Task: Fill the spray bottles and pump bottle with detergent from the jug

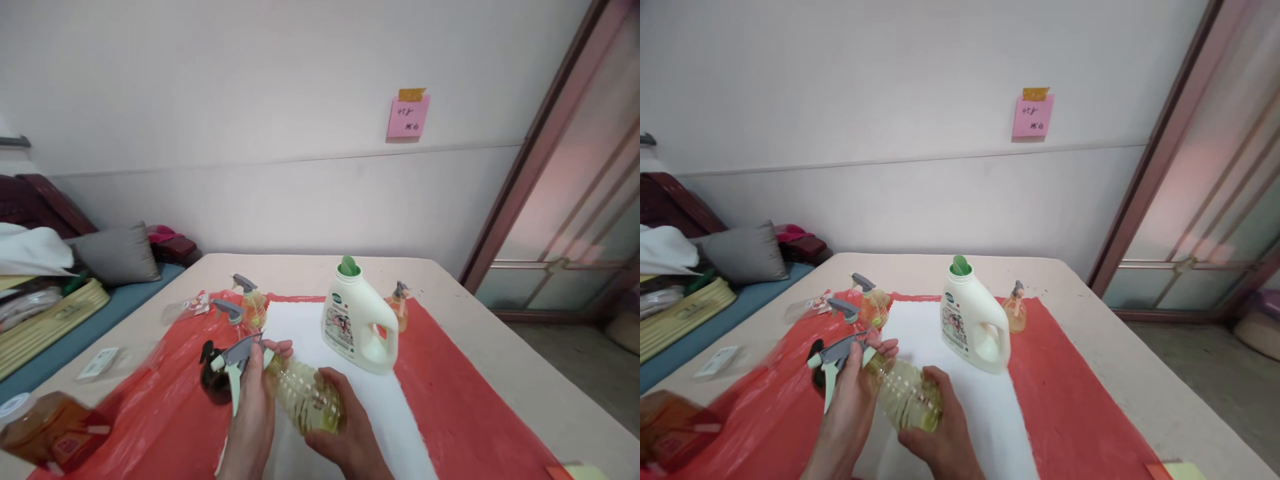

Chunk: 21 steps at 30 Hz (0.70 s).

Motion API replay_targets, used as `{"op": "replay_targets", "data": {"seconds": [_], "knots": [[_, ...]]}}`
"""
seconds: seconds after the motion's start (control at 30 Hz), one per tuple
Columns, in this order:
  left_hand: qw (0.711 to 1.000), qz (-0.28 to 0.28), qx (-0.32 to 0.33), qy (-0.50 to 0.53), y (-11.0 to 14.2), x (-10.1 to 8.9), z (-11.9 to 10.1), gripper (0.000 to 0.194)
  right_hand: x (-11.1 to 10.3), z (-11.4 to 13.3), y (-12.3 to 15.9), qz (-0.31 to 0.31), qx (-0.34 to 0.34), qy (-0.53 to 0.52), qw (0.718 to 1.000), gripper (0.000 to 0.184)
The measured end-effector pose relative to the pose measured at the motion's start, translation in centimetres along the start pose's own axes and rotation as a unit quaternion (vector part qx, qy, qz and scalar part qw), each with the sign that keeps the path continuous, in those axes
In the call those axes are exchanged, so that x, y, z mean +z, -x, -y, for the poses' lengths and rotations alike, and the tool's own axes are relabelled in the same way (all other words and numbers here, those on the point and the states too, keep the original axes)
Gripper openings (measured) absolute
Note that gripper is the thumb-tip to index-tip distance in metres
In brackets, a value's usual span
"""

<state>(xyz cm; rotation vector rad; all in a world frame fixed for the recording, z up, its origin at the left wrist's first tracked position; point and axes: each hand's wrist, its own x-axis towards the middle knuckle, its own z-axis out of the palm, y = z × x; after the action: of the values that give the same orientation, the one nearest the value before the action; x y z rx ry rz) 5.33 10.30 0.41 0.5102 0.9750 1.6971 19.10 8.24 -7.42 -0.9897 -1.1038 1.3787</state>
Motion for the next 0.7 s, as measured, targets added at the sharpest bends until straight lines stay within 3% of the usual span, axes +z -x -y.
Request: {"op": "replay_targets", "data": {"seconds": [0.3, 0.37, 0.47, 0.57, 0.63, 0.7], "knots": [[0.999, -0.012, 0.041, -0.023, 0.4, 0.7, 0.6, 0.04, 0.6, 0.9, 0.2, -0.011, -0.016, -0.059, 0.998, 0.077], [0.999, -0.009, 0.035, -0.031, 0.4, 0.7, 0.6, 0.039, 0.9, 1.1, 0.3, -0.001, 0.029, -0.116, 0.993, 0.073], [0.999, 0.0, -0.009, -0.051, 0.5, 0.6, 0.7, 0.043, 1.4, 1.0, 0.3, 0.038, 0.163, -0.217, 0.962, 0.057], [0.996, -0.033, -0.01, -0.08, 0.6, 0.5, 1.0, 0.045, 1.9, 0.8, 0.2, 0.055, 0.271, -0.265, 0.924, 0.063], [0.993, -0.078, 0.022, -0.09, 0.4, 0.4, 1.1, 0.043, 2.1, 0.9, 0.3, 0.043, 0.306, -0.297, 0.904, 0.065], [0.987, -0.129, 0.045, -0.086, -0.1, 0.2, 1.0, 0.041, 2.1, 1.1, 0.6, 0.038, 0.273, -0.311, 0.909, 0.064]]}}
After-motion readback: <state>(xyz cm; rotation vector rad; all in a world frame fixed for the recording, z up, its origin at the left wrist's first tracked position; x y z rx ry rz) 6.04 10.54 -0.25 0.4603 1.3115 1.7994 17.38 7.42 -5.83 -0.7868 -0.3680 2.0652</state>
